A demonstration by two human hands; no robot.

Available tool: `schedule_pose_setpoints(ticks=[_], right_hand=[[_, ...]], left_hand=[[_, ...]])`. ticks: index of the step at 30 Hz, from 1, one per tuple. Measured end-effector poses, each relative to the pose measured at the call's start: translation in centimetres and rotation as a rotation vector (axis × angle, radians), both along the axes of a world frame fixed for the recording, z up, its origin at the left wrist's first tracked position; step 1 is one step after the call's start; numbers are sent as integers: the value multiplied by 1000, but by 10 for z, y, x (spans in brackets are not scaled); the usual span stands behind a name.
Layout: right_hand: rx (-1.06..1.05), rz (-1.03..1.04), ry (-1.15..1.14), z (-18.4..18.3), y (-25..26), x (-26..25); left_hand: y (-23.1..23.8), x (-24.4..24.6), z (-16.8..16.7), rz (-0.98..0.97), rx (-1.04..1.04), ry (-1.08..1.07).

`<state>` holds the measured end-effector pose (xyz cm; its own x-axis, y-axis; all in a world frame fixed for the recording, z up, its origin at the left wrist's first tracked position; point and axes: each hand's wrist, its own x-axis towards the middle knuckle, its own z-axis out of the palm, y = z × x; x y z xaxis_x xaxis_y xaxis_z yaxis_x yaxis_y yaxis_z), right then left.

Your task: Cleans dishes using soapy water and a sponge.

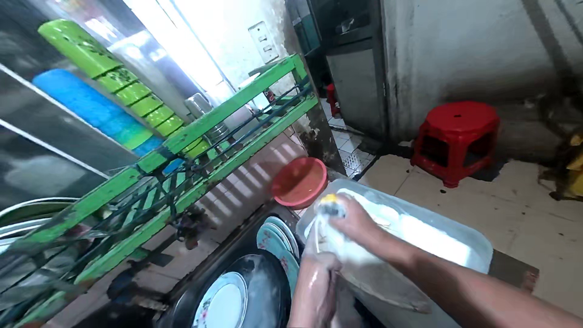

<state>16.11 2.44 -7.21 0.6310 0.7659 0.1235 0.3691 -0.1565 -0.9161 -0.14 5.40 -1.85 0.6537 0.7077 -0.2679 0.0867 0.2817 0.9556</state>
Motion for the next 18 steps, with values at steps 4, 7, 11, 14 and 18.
schedule_pose_setpoints(ticks=[4,7,11,14,18], right_hand=[[-4,-96,2,-6,17,-7],[114,111,113,-3,13,-52],[69,-41,171,-5,32,-9],[63,-140,136,13,32,1],[257,253,-17,24,2,-54]], left_hand=[[-3,-8,-6,9,13,23],[12,-17,-21,16,17,-30],[-4,-28,-13,-69,10,6],[-3,-30,-17,-166,-91,-90],[13,-28,-16,-46,-153,-116]])
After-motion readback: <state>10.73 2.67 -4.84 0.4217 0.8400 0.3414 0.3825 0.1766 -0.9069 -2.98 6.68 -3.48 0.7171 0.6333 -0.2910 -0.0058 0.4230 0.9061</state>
